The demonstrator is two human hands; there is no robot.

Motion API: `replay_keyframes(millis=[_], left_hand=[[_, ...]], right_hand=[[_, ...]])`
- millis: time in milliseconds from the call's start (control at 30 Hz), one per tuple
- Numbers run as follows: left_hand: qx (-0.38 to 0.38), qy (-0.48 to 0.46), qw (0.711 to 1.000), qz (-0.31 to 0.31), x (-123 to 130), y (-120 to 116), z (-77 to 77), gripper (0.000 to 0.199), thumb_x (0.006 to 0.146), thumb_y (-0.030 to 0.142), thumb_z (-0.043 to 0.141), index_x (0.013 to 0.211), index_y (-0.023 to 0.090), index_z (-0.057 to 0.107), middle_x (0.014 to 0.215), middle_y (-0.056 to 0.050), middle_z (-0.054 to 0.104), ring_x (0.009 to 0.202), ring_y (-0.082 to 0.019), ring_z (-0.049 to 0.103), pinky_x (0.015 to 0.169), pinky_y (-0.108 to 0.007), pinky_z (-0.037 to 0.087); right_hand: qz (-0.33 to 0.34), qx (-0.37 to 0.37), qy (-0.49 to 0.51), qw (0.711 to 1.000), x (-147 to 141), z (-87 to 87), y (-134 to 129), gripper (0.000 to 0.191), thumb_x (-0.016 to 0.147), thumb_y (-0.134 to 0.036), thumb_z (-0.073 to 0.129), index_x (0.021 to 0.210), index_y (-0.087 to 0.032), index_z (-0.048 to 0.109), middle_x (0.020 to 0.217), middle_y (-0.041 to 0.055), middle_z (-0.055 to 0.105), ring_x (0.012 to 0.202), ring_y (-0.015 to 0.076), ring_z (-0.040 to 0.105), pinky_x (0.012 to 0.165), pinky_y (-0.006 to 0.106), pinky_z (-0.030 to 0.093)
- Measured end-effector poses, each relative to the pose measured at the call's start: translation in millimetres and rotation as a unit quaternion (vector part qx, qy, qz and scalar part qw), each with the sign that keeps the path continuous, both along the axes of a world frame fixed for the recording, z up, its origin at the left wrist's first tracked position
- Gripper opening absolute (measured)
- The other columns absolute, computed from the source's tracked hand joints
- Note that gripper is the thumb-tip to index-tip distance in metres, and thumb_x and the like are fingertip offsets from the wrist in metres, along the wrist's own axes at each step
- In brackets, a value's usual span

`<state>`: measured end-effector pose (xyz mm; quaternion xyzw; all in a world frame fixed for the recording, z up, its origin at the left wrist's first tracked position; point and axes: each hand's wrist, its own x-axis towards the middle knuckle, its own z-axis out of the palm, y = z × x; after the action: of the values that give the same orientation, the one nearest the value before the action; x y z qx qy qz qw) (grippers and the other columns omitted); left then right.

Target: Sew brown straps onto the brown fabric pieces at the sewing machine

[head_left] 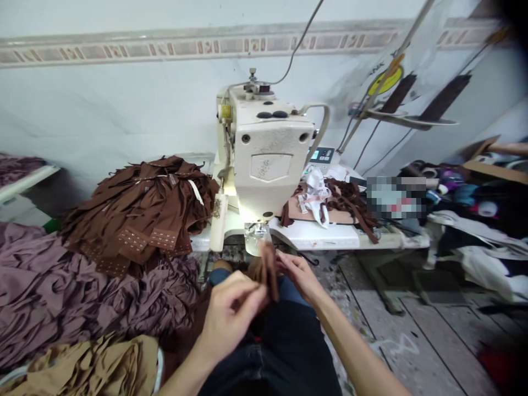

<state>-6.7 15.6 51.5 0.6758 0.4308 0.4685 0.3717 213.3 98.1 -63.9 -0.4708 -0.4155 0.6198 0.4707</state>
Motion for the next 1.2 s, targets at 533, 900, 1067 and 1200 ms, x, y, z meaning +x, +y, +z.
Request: replay_keyframes(millis=[533, 900, 1067, 1200], left_hand=[[-0.164, -0.007, 0.984, -0.071, 19, 4, -46.7, 0.018, 0.1, 0.037, 0.072, 0.101, 0.02, 0.075, 0.098, -0.003, 0.077, 0.093, -0.019, 0.071, 0.087, -0.028, 0.055], [0.266, 0.236, 0.929, 0.104, 1, 33, -1.0, 0.039, 0.106, 0.008, 0.054, 0.14, 0.022, 0.068, 0.131, -0.01, 0.074, 0.119, -0.02, 0.075, 0.102, -0.028, 0.06], [0.354, 0.37, 0.856, 0.069, 3, 42, -7.3, 0.046, 0.108, 0.018, 0.058, 0.154, 0.017, 0.057, 0.144, -0.012, 0.073, 0.112, -0.022, 0.079, 0.099, -0.031, 0.065], [0.356, 0.407, 0.825, 0.164, 20, 39, -13.6, 0.04, 0.108, 0.018, 0.057, 0.148, 0.012, 0.062, 0.141, -0.015, 0.075, 0.106, -0.026, 0.081, 0.087, -0.032, 0.069]], right_hand=[[0.109, 0.005, -0.019, 0.994, 10, 87.2, -47, 0.056, 0.076, -0.042, 0.098, 0.122, -0.018, 0.077, 0.068, -0.0025, 0.072, 0.059, 0.0139, 0.063, 0.058, 0.025, 0.047], [-0.064, 0.295, -0.152, 0.941, -26, 112.3, 5, 0.017, 0.089, -0.041, 0.085, 0.084, -0.024, 0.085, 0.085, 0.0049, 0.07, 0.082, 0.0221, 0.066, 0.067, 0.032, 0.051], [-0.106, 0.144, -0.04, 0.983, -37, 91.8, 21, 0.034, 0.081, -0.052, 0.089, 0.086, -0.022, 0.073, 0.083, 0.0013, 0.069, 0.077, 0.0204, 0.064, 0.071, 0.031, 0.051], [-0.148, 0.082, 0.009, 0.985, -46, 85.6, 13, 0.045, 0.082, -0.065, 0.084, 0.087, -0.023, 0.07, 0.079, -0.0004, 0.066, 0.075, 0.0201, 0.06, 0.07, 0.03, 0.049]])
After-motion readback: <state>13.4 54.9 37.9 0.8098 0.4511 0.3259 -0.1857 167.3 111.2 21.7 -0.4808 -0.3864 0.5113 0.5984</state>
